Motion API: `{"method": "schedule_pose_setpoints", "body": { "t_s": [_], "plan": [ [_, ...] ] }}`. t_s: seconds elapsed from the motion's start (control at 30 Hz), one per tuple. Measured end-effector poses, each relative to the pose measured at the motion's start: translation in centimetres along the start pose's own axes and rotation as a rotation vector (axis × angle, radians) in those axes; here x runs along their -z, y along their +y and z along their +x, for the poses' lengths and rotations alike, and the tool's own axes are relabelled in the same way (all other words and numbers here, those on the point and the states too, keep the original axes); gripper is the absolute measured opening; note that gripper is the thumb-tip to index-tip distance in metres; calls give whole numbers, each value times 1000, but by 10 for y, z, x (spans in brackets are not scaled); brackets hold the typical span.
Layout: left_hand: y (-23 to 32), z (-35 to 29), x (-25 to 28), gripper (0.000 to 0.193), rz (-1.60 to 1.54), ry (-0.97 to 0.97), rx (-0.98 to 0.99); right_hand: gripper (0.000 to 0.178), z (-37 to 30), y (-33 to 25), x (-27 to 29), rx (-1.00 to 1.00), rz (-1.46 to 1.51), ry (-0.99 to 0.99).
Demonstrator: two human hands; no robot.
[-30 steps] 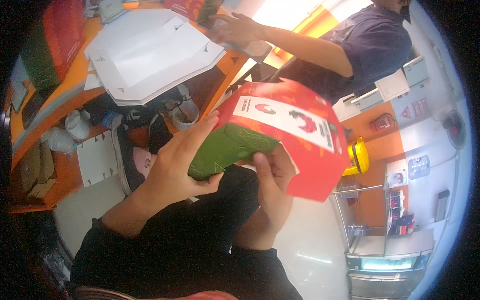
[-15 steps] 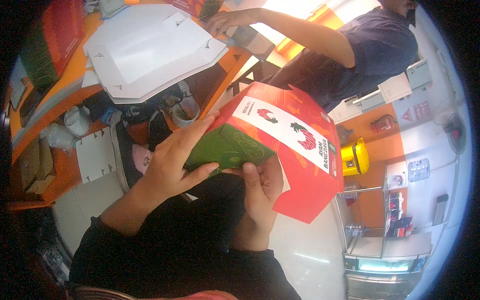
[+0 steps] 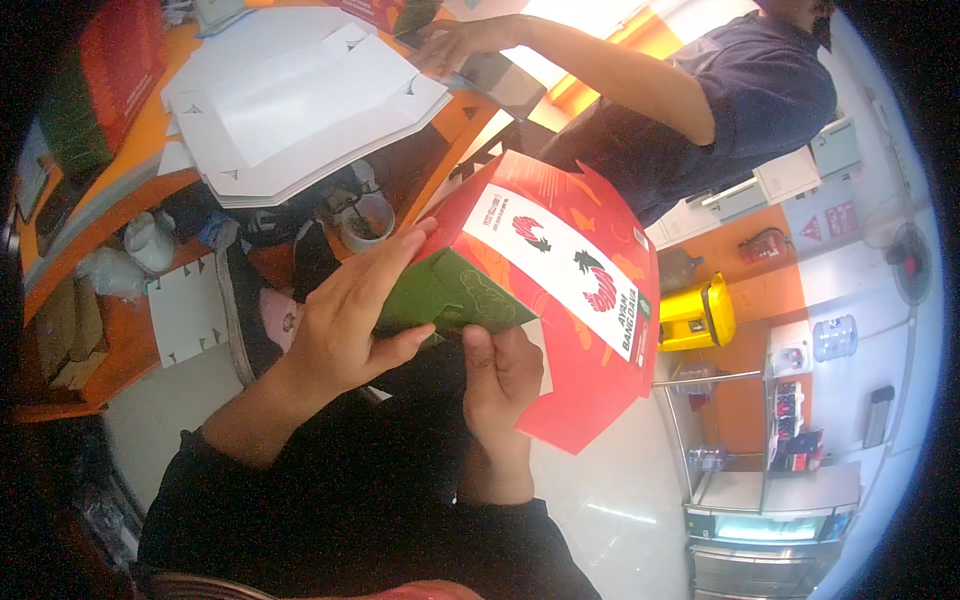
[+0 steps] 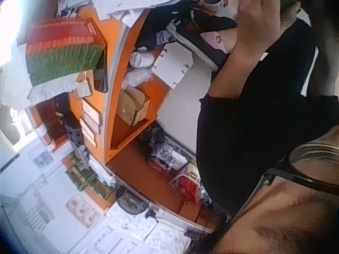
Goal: The person organizes a stack of cardboard box flats and then proceeds to fold individual flats into boxes by hand while sitting on the floor.
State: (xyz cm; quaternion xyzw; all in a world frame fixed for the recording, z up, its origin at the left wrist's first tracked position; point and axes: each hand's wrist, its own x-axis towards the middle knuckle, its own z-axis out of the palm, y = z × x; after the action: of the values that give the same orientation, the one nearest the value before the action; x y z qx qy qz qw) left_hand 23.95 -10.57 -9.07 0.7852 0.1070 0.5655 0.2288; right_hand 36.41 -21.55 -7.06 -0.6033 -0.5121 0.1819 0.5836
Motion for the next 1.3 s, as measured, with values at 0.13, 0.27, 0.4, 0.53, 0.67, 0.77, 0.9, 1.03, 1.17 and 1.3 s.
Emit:
{"method": "schedule_pose_setpoints", "body": {
  "t_s": [0.13,0.27,0.4,0.53,0.67,0.77,0.9,1.03,1.17,1.3],
  "plan": [
    [0,0,1,65,-22,7,3,34,-3,-6,-5,-172,-305,-156],
    [-3,2,3,56,-156,18,118,42,-6,17,8,27,-352,-119],
    [-18,-11,-9,45,-605,307,715,39,8,25,57,405,-415,108],
    [-25,-18,-9,46,-1012,375,951,30,15,27,107,449,-356,430],
    [-38,-48,-16,47,-1076,203,762,39,17,59,117,-57,373,405],
    [-78,-86,-30,48,-808,94,806,53,-2,78,83,-210,397,314],
    [-54,-59,-28,45,-1503,255,1340,56,-16,88,53,-341,490,283],
    [-49,-57,-27,48,-1351,294,1315,52,3,77,37,-522,552,156],
    [-58,-56,-20,47,-1401,265,1356,48,19,89,37,-696,448,-34],
    [-62,-65,-25,45,-1428,349,1332,53,7,97,34,-477,522,195]
  ]
}}
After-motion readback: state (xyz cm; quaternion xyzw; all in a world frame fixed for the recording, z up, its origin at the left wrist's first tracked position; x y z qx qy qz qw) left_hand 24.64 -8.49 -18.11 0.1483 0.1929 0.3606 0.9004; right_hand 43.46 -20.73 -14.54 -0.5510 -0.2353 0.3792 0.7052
